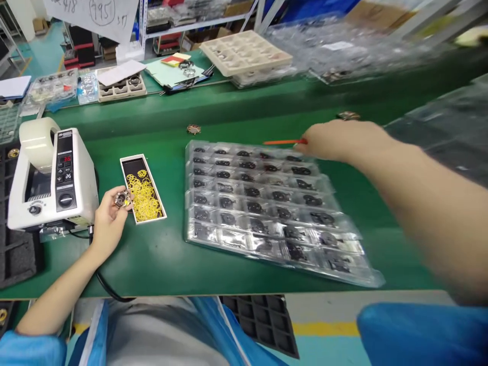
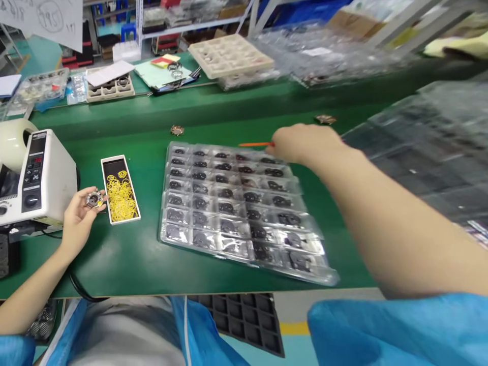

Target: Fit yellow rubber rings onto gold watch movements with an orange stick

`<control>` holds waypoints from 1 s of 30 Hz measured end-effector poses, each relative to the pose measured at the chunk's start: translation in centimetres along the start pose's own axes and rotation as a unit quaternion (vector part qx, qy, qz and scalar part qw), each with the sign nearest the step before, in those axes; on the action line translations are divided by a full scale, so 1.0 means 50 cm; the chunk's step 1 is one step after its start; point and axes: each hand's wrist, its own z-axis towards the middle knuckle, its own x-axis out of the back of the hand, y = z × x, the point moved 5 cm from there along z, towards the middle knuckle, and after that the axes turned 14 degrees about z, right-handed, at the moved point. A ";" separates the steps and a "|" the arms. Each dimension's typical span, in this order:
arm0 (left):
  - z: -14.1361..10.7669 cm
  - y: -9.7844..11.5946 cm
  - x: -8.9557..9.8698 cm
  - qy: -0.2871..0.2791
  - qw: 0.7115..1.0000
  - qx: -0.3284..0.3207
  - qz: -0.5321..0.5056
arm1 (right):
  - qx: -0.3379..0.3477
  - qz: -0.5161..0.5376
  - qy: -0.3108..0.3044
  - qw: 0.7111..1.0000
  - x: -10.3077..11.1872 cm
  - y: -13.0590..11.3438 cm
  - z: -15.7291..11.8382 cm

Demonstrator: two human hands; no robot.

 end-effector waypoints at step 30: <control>-0.031 0.017 -0.043 -0.133 0.990 0.010 -0.048 | 0.161 0.559 -0.277 0.765 -0.151 -0.414 -0.410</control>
